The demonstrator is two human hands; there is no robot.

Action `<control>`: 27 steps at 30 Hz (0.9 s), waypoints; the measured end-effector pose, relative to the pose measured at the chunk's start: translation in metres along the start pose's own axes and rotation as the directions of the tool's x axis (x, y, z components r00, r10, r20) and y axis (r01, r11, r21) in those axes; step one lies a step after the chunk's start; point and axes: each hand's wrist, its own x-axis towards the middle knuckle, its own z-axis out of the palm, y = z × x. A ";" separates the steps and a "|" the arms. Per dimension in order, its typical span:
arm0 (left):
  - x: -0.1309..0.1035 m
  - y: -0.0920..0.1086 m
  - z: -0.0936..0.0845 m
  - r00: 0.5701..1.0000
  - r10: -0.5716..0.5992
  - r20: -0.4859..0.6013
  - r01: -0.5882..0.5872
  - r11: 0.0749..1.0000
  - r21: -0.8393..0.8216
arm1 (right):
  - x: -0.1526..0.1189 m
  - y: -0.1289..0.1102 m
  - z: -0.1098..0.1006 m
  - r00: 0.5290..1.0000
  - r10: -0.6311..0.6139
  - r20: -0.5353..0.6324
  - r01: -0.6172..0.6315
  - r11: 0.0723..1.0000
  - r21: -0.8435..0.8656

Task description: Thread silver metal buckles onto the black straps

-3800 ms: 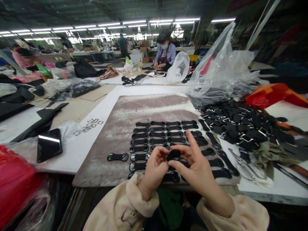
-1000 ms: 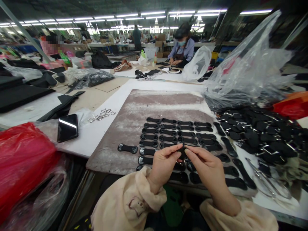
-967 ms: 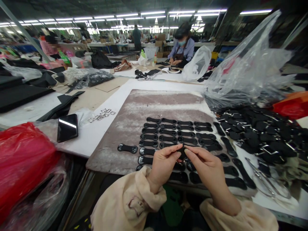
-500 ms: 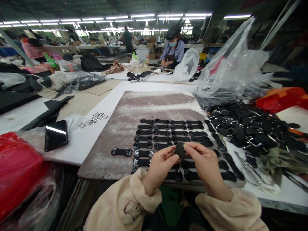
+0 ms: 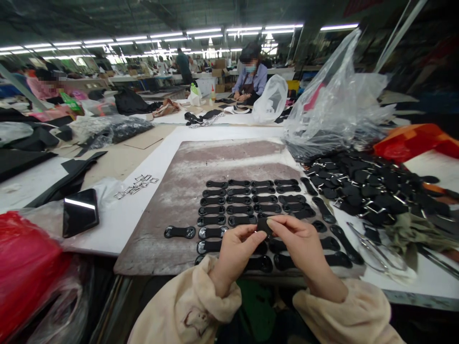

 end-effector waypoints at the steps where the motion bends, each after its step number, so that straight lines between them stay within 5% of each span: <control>1: 0.000 0.000 0.000 1.000 -0.002 0.009 0.002 1.000 0.007 | -0.001 -0.002 0.000 0.999 -0.038 0.002 0.039 0.999 -0.031; 10: -0.002 0.003 -0.001 1.000 -0.007 0.000 0.007 1.000 0.021 | -0.006 0.000 -0.001 0.954 -0.297 0.040 0.300 0.942 -0.149; 19: -0.003 0.000 0.000 0.990 0.116 -0.078 -0.107 0.987 0.118 | -0.007 -0.003 -0.002 0.946 -0.309 0.096 0.319 0.939 -0.129; 27: -0.004 -0.006 -0.002 0.980 0.199 -0.031 -0.182 0.941 0.286 | -0.006 -0.008 0.001 0.925 -0.321 0.204 0.358 0.917 -0.177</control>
